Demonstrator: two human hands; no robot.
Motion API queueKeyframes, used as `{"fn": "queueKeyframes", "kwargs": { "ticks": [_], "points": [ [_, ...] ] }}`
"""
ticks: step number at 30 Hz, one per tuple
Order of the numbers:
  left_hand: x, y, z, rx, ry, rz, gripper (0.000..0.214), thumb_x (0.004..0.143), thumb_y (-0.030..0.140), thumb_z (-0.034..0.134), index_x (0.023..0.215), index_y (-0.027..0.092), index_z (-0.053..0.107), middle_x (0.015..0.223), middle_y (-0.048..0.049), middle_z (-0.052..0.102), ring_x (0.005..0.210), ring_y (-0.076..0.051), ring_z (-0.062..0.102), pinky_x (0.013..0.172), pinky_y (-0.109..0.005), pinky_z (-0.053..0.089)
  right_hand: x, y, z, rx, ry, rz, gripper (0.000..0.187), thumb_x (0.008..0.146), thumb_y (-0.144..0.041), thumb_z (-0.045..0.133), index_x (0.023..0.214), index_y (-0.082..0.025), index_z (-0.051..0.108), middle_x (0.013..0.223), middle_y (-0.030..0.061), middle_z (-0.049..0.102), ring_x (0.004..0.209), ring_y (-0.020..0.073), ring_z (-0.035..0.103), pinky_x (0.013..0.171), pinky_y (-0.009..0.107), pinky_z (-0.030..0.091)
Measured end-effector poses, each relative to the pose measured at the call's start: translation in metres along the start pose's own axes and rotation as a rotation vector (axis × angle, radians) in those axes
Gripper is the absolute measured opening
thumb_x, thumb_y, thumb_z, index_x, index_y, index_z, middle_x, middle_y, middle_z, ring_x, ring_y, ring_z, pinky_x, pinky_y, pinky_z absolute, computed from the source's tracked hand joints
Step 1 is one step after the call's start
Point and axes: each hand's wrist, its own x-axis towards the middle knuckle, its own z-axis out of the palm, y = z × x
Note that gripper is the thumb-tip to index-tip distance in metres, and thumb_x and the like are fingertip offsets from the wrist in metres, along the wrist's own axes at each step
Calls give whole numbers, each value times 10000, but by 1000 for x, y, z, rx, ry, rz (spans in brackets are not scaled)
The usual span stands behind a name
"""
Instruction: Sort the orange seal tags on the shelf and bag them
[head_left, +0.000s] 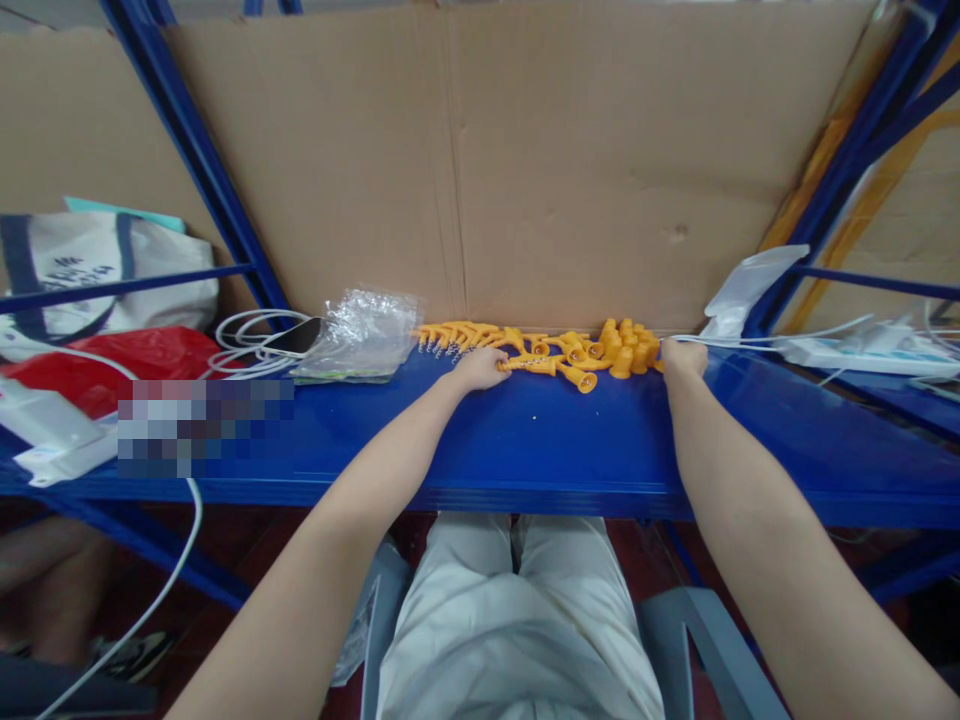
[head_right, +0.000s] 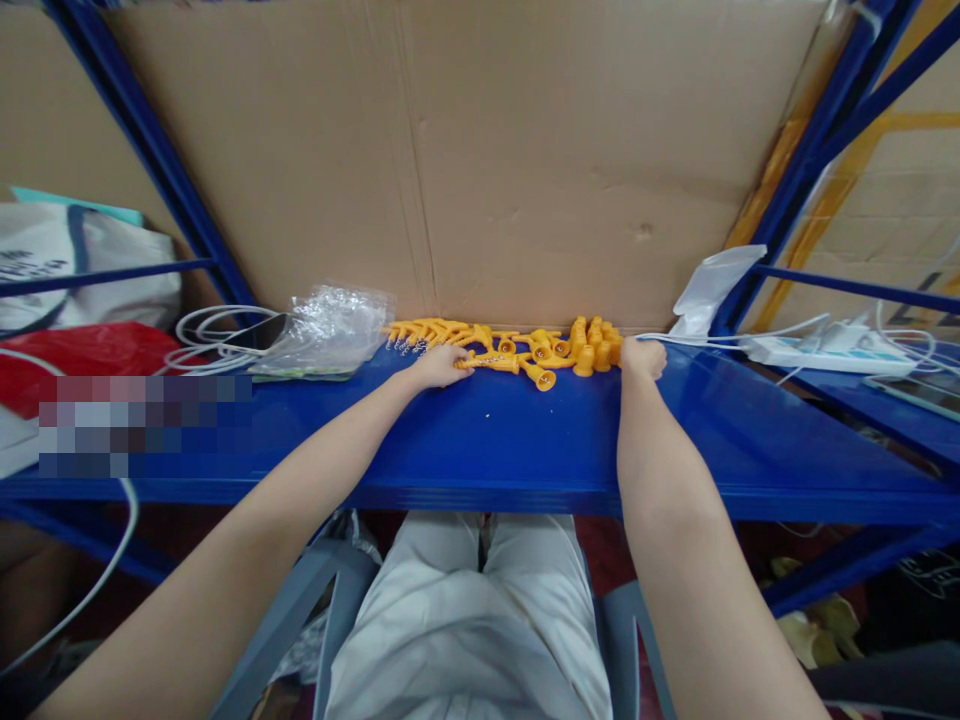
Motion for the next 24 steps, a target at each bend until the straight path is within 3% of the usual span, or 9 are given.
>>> {"fn": "queueKeyframes", "kwargs": {
  "ticks": [4,9,16,24],
  "points": [
    [1,0,1,-8,8,-13,231,814,297,607,947,186,760,912,-79,759,866,-249,689,771,-314,489,-5,-10,-11,153,-20,162,454,862,-272,540,1252,-103,701,1213,297,673,1167,388,651,843,455,558],
    [2,-2,3,50,3,3,262,843,328,581,974,182,756,946,-82,761,913,-249,687,775,-306,495,-14,-18,-19,211,-25,188,433,867,-250,555,1242,-88,697,1274,278,658,1216,370,632,951,464,529],
    [3,-4,4,55,-13,34,259,858,319,557,962,187,755,981,-92,763,923,-256,684,790,-327,497,-20,-19,-23,201,-17,243,341,854,-200,602,1176,-195,714,1234,210,692,1194,319,652,975,439,527],
    [3,-4,5,2,-3,8,270,844,329,578,961,178,768,969,-98,762,934,-275,679,797,-340,489,-21,-19,-23,143,-40,197,371,886,-169,530,1219,-80,668,1267,282,650,1206,338,647,1005,466,510]
  ]
}}
